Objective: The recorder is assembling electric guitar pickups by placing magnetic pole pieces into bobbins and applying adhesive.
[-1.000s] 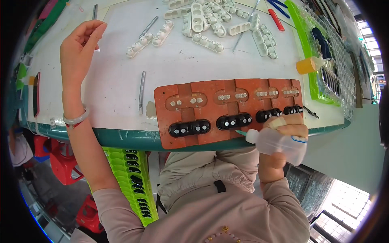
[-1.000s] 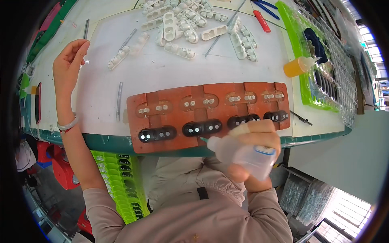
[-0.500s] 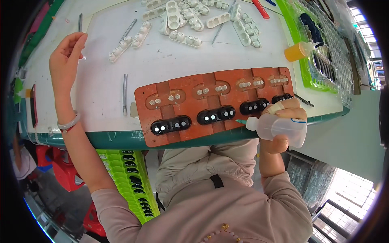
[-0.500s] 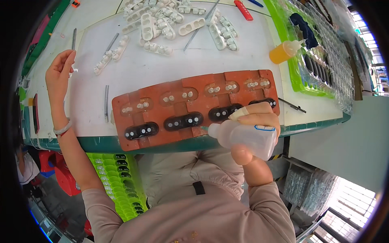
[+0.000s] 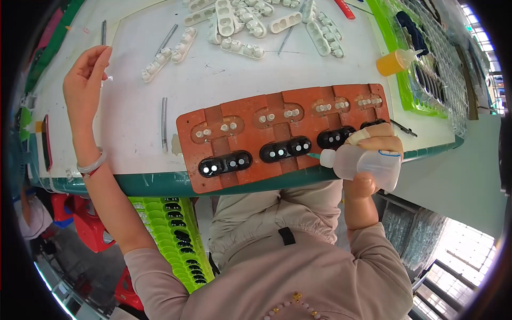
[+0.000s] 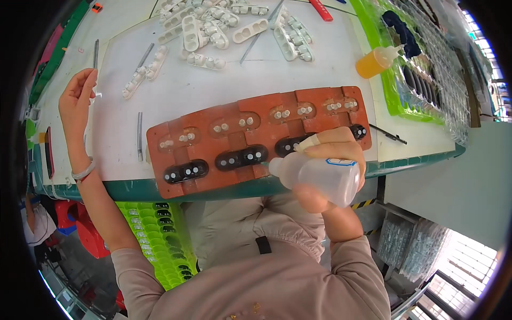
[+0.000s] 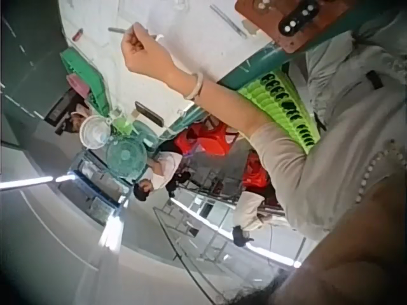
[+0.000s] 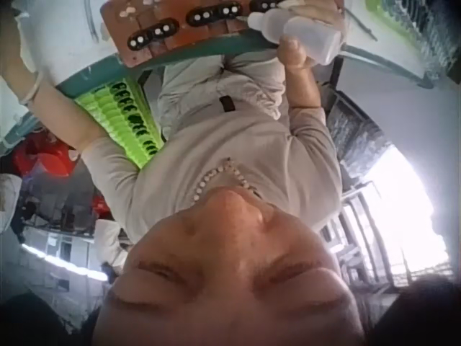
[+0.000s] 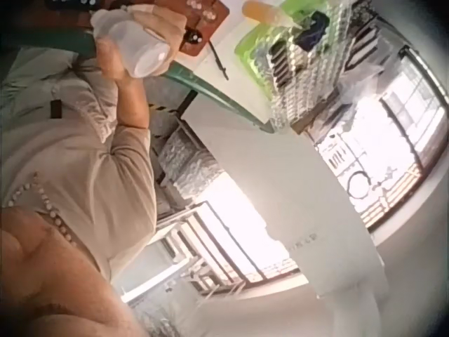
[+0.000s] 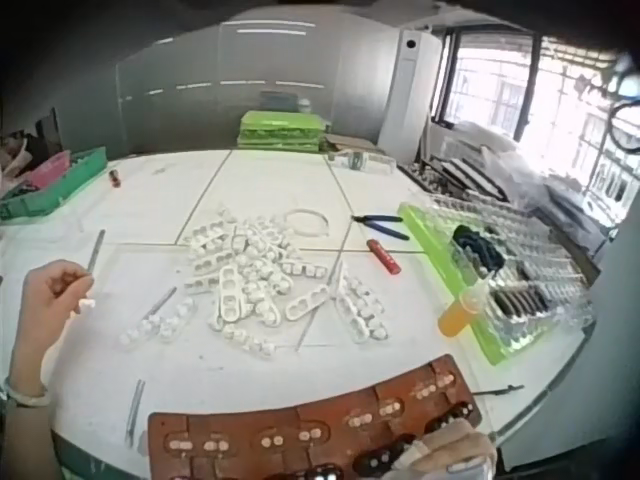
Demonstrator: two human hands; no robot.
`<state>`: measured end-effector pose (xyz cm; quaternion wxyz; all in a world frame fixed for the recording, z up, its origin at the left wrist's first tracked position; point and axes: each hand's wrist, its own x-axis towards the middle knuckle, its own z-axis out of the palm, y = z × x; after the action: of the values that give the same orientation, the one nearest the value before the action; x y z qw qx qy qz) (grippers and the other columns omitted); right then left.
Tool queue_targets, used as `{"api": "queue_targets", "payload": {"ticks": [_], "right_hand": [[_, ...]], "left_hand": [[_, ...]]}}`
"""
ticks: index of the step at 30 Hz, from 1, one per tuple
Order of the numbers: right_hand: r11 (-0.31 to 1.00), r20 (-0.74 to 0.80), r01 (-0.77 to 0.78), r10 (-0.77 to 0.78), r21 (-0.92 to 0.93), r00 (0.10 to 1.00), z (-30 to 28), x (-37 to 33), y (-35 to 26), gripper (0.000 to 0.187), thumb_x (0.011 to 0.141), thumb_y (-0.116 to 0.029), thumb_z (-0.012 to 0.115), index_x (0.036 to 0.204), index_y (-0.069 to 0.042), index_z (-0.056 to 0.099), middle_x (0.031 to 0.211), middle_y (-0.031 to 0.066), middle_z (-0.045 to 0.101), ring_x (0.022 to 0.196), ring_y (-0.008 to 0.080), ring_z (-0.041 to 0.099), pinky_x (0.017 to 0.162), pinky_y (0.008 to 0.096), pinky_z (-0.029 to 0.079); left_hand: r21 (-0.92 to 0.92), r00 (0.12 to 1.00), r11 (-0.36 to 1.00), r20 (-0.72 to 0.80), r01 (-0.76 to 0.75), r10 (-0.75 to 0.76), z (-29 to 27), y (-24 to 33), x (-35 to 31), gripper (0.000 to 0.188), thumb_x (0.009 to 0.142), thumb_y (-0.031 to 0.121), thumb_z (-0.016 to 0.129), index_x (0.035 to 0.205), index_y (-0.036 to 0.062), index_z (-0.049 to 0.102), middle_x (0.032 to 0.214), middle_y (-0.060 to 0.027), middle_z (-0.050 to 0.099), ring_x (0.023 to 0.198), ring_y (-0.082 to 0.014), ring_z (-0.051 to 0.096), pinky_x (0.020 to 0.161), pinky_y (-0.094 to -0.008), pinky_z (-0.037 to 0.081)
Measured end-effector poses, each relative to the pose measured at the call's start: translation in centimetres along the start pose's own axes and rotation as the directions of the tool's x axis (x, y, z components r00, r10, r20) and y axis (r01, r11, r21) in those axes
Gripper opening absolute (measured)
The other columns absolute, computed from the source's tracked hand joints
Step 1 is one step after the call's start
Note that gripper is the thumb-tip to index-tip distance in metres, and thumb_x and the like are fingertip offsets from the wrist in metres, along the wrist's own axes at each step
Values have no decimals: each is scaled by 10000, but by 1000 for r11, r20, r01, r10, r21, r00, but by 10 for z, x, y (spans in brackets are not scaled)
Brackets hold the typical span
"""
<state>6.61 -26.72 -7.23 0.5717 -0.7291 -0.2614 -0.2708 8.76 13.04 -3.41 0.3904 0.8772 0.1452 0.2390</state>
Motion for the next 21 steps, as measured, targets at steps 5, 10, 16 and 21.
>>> {"api": "queue_targets", "payload": {"ticks": [5,10,16,21], "right_hand": [[953,-229,-99,169,288,959,-14,3,-8,529,714,-504,541,778,9,428,718,120,429,510,157,416,414,230,355],[993,-261,-73,96,95,961,-29,1,11,527,716,-507,525,783,9,438,715,116,435,503,160,417,436,239,367],[994,-201,-94,104,59,974,-27,6,10,528,676,-491,586,765,10,448,688,108,438,542,169,439,476,236,371],[991,-136,-99,110,85,985,-26,5,7,527,646,-470,635,769,13,464,695,113,452,595,174,460,510,235,375]], "left_hand": [[28,1000,1000,20,-9,8,-8,-4,0,200,821,173,614,959,29,623,774,17,583,627,-47,469,566,-174,384],[86,999,996,16,37,-39,-12,-5,-1,205,823,185,613,964,37,622,762,25,572,614,-39,453,550,-169,361],[112,998,992,13,63,-65,-5,-7,2,211,826,217,610,964,56,623,751,43,562,603,-34,439,532,-163,328],[95,998,994,15,56,-58,-6,-11,2,212,826,219,611,963,59,624,748,48,559,602,-32,438,528,-164,320]]}}
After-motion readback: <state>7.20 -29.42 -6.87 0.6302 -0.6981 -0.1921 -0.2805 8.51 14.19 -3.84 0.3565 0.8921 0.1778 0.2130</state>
